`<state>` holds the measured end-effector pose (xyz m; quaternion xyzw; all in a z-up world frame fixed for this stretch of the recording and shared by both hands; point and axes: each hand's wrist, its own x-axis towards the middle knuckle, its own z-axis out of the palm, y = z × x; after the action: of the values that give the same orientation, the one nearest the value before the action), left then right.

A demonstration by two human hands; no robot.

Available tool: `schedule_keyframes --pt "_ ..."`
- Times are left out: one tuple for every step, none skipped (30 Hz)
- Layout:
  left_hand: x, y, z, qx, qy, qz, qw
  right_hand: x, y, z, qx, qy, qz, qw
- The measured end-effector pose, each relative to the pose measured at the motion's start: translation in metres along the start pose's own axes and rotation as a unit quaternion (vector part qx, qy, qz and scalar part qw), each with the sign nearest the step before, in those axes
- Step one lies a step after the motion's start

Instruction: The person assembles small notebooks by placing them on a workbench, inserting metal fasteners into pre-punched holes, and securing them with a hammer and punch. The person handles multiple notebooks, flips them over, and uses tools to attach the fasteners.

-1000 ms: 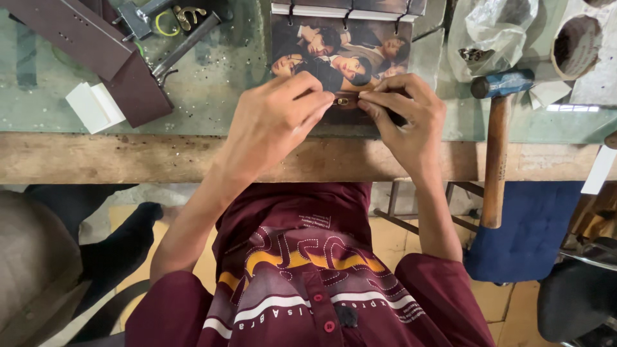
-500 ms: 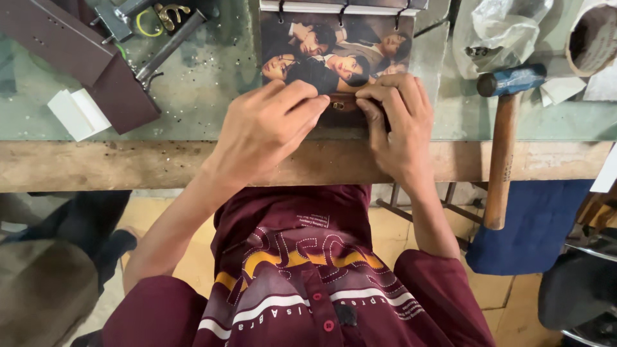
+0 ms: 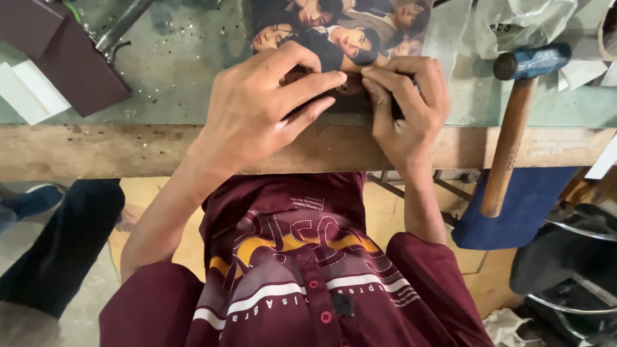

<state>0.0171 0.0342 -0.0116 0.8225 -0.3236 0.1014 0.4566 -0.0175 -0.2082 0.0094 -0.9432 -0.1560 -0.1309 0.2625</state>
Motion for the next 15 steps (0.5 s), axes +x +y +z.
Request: schedule_keyframes --pt "0.000 0.000 0.002 0.001 0.004 -0.005 1.000 0.000 0.000 -0.001 0.010 -0.002 0.011 1.000" --pt "0.000 0.001 0.003 0.003 0.007 -0.010 1.000 0.000 0.000 -0.003 0.019 -0.003 0.021 1.000" --pt "0.000 0.002 0.004 -0.001 0.010 -0.019 1.000 0.001 -0.001 -0.004 0.025 -0.007 0.021 0.999" --pt "0.000 0.005 0.004 -0.005 0.012 -0.029 1.000 0.002 -0.002 -0.006 0.031 -0.011 0.021 0.999" --pt "0.004 0.005 0.003 -0.004 0.017 -0.029 0.999 0.007 -0.002 -0.006 0.036 -0.005 0.015 0.999" --pt "0.008 0.007 0.002 -0.002 0.022 -0.037 0.999 0.011 -0.003 -0.008 0.045 -0.014 0.016 0.999" --pt "0.010 0.010 0.001 -0.004 0.025 -0.047 0.999 0.014 -0.004 -0.010 0.053 -0.024 0.019 0.998" --pt "0.013 0.010 0.001 -0.005 0.028 -0.057 0.998 0.017 -0.004 -0.012 0.062 -0.034 0.023 0.997" --pt "0.012 0.012 0.001 -0.004 0.024 -0.057 0.998 0.014 -0.006 -0.013 0.065 -0.039 0.026 0.997" --pt "0.011 0.012 0.002 -0.004 0.020 -0.057 0.998 0.012 -0.006 -0.014 0.067 -0.043 0.028 0.996" --pt "0.010 0.012 0.002 -0.003 0.015 -0.057 0.998 0.012 -0.005 -0.014 0.071 -0.047 0.032 0.996" --pt "0.010 0.011 0.003 0.001 0.017 -0.059 0.998 0.012 -0.004 -0.013 0.077 -0.050 0.028 0.995" --pt "0.010 0.011 0.005 0.003 0.019 -0.062 0.998 0.012 -0.002 -0.013 0.081 -0.054 0.024 0.995" --pt "0.010 0.011 0.006 0.006 0.021 -0.066 0.998 0.012 -0.001 -0.013 0.085 -0.058 0.020 0.994" --pt "0.010 0.011 0.007 0.004 0.023 -0.068 0.997 0.011 0.001 -0.013 0.076 -0.061 0.011 0.995"
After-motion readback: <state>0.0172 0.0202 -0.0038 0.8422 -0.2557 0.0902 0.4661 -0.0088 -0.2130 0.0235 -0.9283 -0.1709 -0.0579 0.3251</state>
